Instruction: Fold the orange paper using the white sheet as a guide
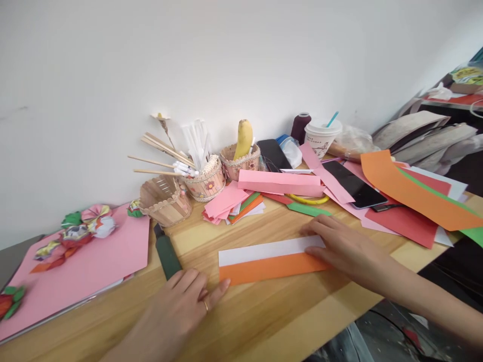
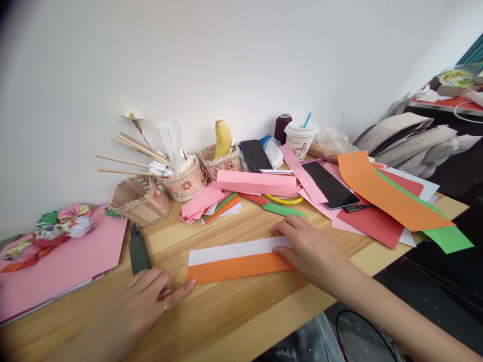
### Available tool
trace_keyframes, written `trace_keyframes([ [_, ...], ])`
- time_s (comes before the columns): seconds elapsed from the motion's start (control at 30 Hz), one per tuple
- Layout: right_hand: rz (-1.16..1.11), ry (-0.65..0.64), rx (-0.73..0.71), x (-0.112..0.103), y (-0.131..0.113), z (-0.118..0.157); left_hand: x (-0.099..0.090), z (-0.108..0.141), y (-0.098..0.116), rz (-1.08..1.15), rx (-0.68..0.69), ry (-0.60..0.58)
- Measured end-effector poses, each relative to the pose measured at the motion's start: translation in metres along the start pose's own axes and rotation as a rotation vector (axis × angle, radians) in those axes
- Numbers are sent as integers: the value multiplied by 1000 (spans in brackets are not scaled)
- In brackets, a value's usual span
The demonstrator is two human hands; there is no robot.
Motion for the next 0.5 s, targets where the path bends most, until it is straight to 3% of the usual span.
trace_keyframes([
  [0.17, -129, -93, 60, 2, 1, -10, -6, 0, 4, -10, -17, 44],
  [0.27, -212, -72, 84, -1, 2, -7, -6, -1, 5, -20, -24, 12],
  [0.4, -259, 35, 117, -15, 11, -1, -7, -1, 5, -7, -29, 13],
  [0.5, -214, 238, 196, -41, 32, 7, -6, 0, 4, -5, -29, 29],
])
Point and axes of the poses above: each hand's wrist, its own z-axis away from the middle knuckle, its own x-axis out of the palm, y = z × x, the point moved 6 cm from there along -z, towards the middle knuckle, and after that the axes turned 3 degrees about y, right-handed, at the moved point
